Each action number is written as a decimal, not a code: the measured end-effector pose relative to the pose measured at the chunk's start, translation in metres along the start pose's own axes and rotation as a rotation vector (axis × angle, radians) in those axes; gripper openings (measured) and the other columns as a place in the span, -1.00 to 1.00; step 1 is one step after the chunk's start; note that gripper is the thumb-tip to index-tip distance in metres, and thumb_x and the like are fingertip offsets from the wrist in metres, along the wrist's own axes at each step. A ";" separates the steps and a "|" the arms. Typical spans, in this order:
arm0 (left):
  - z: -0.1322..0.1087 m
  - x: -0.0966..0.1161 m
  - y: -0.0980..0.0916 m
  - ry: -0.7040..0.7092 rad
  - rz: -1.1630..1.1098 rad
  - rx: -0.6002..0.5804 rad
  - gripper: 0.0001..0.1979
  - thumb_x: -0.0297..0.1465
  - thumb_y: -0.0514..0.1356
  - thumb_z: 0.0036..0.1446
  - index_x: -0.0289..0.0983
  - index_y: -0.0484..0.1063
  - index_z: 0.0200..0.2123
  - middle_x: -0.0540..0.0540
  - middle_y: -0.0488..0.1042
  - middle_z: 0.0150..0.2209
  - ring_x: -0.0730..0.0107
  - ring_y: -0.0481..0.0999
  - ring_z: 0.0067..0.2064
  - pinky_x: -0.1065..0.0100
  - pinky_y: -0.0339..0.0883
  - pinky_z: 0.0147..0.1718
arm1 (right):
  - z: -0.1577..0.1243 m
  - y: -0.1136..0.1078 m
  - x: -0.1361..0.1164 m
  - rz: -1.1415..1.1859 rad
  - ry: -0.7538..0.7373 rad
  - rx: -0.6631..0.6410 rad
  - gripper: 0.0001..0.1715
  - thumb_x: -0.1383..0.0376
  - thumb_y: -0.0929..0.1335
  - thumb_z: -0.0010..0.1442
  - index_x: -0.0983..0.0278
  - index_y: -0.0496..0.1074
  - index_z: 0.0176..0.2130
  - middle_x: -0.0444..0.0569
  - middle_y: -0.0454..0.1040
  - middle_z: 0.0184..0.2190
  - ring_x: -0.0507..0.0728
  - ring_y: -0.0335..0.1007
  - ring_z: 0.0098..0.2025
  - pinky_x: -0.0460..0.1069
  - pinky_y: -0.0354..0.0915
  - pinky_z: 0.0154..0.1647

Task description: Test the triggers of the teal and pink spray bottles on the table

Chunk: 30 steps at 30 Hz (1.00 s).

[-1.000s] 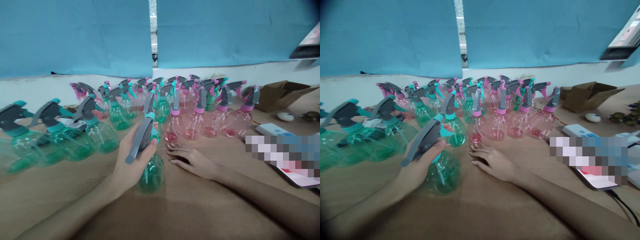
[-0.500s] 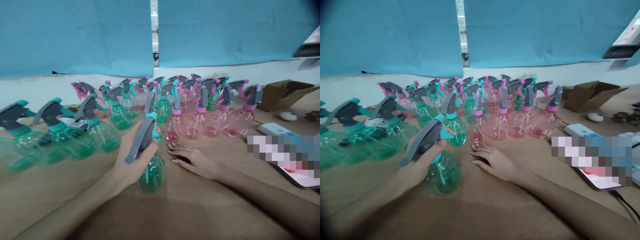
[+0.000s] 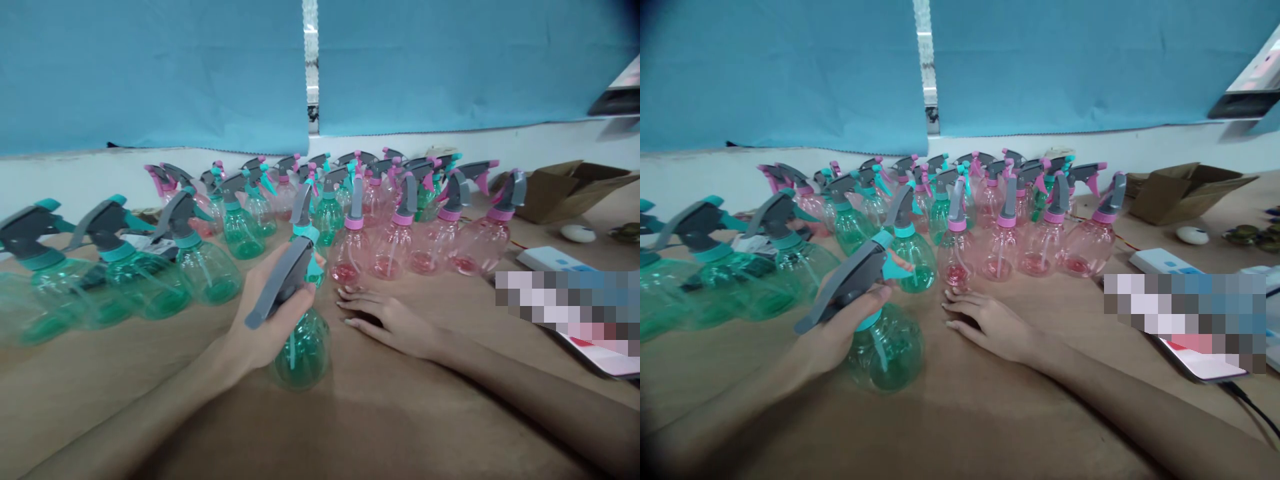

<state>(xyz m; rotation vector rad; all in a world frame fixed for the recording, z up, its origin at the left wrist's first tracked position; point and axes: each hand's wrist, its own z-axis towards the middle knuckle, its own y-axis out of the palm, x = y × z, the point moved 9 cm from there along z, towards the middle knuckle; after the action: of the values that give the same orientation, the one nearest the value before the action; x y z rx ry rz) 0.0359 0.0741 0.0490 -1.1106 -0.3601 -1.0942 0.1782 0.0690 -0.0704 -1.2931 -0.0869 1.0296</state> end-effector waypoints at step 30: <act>-0.004 -0.009 0.009 -0.024 -0.052 -0.049 -0.82 -0.37 0.12 0.08 -0.13 0.38 -0.20 0.02 0.38 -0.47 0.31 0.42 -0.41 0.34 0.25 -0.51 | 0.000 0.000 -0.002 -0.021 -0.010 -0.007 -0.61 0.19 0.21 0.30 0.19 0.31 0.09 -0.03 0.36 0.10 0.14 0.20 0.17 0.15 0.15 0.18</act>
<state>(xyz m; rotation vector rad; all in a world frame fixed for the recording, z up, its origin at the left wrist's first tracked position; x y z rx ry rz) 0.0384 0.0753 0.0360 -1.1641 -0.3854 -1.1415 0.1773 0.0680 -0.0693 -1.2909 -0.1113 1.0190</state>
